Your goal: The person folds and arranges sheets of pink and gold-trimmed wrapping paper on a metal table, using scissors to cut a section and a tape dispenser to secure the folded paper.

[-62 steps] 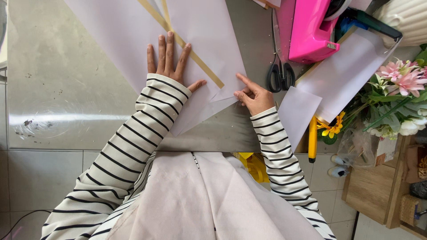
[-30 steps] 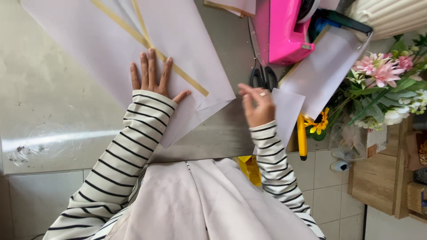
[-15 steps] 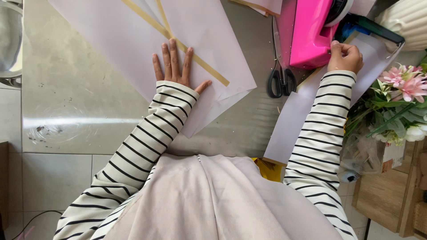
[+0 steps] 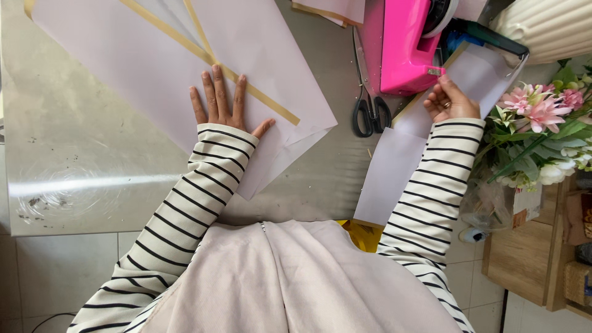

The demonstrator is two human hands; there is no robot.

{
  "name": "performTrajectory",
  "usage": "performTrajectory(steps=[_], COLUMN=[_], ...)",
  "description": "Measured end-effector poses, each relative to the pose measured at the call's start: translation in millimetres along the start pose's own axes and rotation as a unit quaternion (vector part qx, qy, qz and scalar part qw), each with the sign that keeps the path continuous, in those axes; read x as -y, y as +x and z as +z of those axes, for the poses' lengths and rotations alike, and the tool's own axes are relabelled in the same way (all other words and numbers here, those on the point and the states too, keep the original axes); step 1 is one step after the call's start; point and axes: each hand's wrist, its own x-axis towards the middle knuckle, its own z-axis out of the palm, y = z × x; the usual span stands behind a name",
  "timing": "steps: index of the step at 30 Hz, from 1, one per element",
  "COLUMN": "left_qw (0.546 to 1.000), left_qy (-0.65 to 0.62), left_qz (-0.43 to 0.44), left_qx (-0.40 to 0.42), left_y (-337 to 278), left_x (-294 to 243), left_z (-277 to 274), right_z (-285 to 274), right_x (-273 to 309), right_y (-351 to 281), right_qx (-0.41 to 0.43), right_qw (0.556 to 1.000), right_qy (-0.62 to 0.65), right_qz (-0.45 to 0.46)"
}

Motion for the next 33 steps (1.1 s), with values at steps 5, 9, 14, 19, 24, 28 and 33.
performTrajectory(steps=[5, 9, 14, 19, 24, 28, 33], left_qw=[1.000, 0.992, 1.000, 0.999, 0.998, 0.998, 0.998], left_qy=[0.011, -0.034, 0.010, 0.016, 0.013, 0.019, 0.011], left_qz=[0.006, 0.051, 0.001, 0.010, 0.020, 0.019, 0.026], left_qx=[-0.013, -0.111, -0.023, -0.039, -0.058, -0.055, -0.063], left_y=[0.1, -0.2, 4.2, 2.7, 0.4, 1.0, 3.1], left_x=[1.1, 8.1, 3.1, 2.3, 2.8, 3.0, 3.1], left_z=[2.9, 21.9, 11.2, 11.2, 15.9, 12.4, 13.5], right_z=[-7.4, -14.0, 62.1, 119.1, 127.8, 130.8, 136.3], right_x=[-28.2, -41.2, -72.8, -159.8, -173.9, -184.6, -186.4], right_y=[30.0, 33.1, -114.0, -225.5, -265.0, -262.5, -266.5], right_qx=[0.096, 0.138, 0.198, 0.278, 0.189, 0.169, 0.143], right_qw=[0.966, 0.966, 0.973, 0.925, 0.876, 0.843, 0.823], right_qy=[0.170, 0.127, -0.040, -0.259, -0.434, -0.499, -0.532], right_qz=[0.169, 0.177, 0.112, 0.007, -0.089, -0.110, -0.137])
